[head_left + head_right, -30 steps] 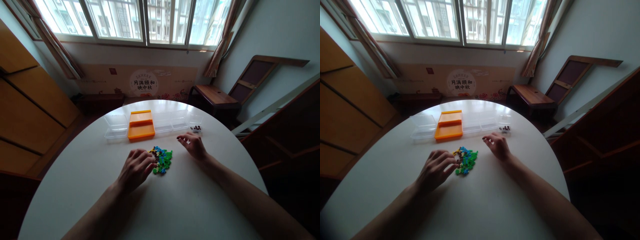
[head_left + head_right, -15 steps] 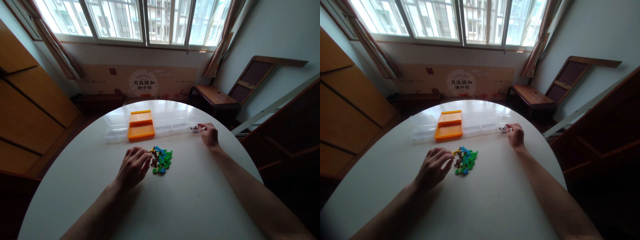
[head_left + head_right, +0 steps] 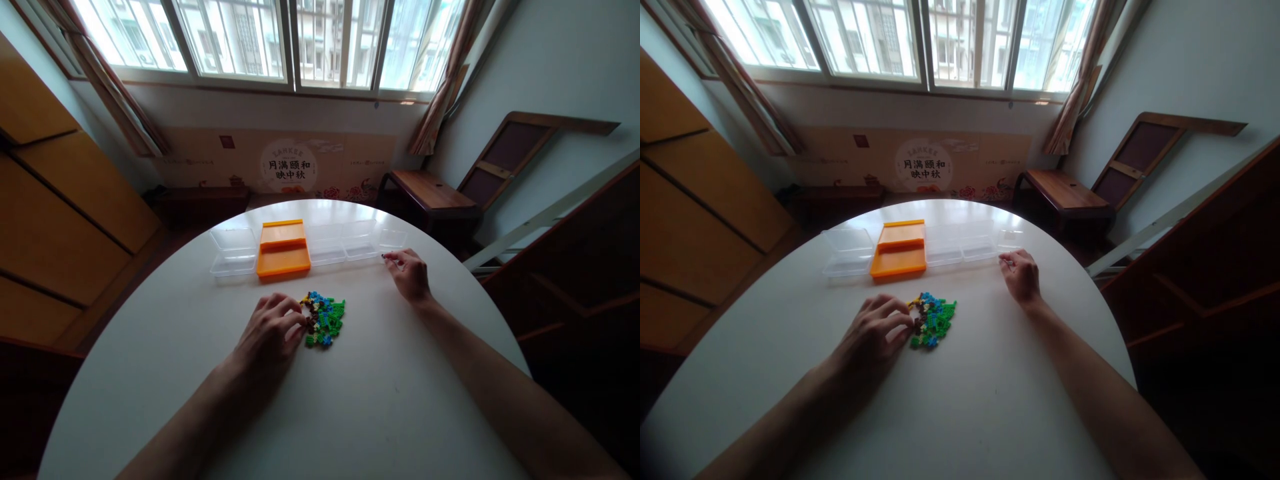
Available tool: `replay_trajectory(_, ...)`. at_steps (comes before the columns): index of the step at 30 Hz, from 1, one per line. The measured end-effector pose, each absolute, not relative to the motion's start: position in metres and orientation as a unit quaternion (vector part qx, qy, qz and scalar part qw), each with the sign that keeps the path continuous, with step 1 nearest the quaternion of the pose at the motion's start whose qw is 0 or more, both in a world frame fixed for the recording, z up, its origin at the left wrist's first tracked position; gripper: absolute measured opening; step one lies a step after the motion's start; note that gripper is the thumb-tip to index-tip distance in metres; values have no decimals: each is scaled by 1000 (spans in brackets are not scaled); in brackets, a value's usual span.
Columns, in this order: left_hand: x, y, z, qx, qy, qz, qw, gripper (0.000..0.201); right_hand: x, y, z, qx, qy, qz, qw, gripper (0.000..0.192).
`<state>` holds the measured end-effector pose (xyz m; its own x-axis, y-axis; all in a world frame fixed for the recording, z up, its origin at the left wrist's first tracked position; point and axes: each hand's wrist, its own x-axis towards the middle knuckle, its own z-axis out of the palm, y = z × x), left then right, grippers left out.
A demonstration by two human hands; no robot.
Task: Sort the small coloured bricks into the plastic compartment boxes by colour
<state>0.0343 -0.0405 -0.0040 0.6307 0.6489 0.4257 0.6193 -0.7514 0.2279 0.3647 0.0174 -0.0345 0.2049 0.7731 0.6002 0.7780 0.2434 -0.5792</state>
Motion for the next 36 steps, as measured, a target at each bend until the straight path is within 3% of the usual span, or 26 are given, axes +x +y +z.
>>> replay_trajectory(6, 34, -35, -6, 886, 360, 287, 62, 11, 334, 0, -27, -569, -672, 42, 472, 16)
replay_trajectory(11, 40, -32, -6, 853, 356, 346, 160, 11, 288, -31, -16, -445, -765, 96, 455, 12)
replay_trajectory(19, 56, -43, 1, 811, 352, 379, 274, 11, 257, -58, -7, -299, -841, 22, 450, 9)
replay_trajectory(36, 53, -42, -5, 802, 381, 384, 255, 22, 265, -50, -15, -326, -827, 1, 458, 6)
